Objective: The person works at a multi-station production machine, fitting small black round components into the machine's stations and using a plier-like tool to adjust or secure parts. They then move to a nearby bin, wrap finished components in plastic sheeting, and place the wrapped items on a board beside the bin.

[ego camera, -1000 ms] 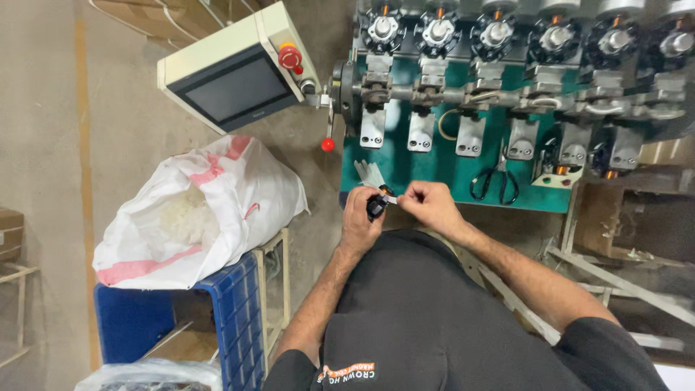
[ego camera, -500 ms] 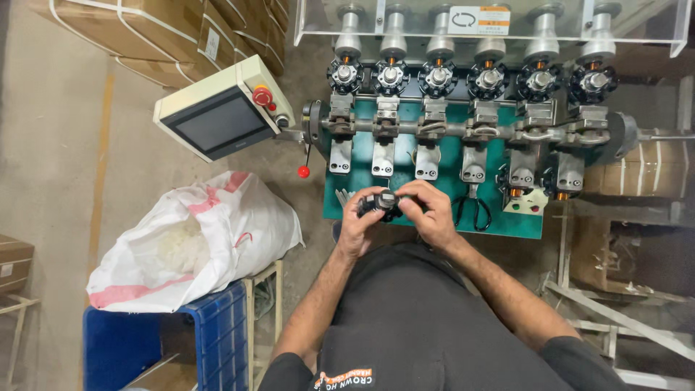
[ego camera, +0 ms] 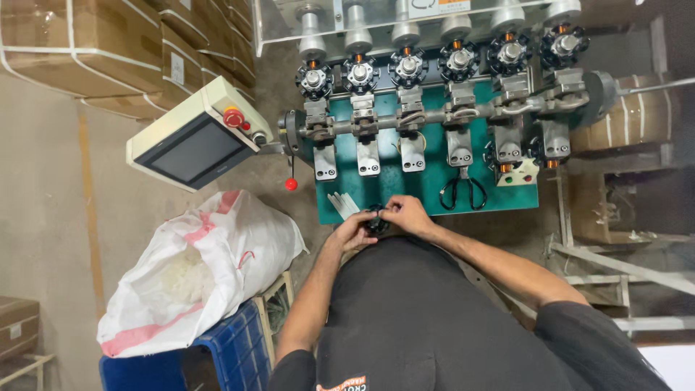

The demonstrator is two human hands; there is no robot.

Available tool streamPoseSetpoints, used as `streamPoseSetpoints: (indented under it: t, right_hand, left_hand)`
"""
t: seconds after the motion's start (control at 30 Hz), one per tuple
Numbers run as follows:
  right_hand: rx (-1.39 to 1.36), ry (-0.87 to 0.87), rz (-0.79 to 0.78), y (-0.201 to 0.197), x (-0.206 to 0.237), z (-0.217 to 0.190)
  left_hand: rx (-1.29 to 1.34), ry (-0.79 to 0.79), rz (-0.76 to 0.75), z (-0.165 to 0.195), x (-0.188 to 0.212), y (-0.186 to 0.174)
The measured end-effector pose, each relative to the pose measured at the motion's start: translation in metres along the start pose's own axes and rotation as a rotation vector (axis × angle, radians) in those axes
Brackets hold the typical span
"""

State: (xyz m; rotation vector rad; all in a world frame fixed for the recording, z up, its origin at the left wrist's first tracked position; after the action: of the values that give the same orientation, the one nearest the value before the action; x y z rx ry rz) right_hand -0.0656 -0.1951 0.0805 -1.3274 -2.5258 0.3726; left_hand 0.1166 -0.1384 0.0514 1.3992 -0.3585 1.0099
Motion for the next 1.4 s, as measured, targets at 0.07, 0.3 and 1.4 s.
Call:
streamPoseSetpoints:
  t: [0.07,0.3,1.4]
  right_hand:
    - [0.157,0.198,0.046,0.012,-0.019,0.027]
    - [-0.381,0.406,0.308,-0.006,-0.015,0.051]
    - [0.464,-0.312,0.355,-0.152,0.058,0.084]
  left_hand:
    - [0.046,-0.050,0.192,0.002,-0.029,-0.006]
    - [-0.158,0.298,0.744,0.024,-0.071,0.026]
    - [-1.205,0.599,0.597,0.017,-0.149,0.191]
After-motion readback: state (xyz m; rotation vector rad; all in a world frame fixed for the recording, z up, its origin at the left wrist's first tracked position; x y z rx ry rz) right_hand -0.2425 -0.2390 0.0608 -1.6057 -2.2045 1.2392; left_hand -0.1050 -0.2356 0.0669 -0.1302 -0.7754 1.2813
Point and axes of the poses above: each hand's wrist, its own x-axis away from the middle knuckle, its own y-axis out of the palm, z = x × y, the point moved 1 cm from there along -x, towards the middle knuckle, and after that the axes turned 14 degrees about -y, right-handed, at the moved point
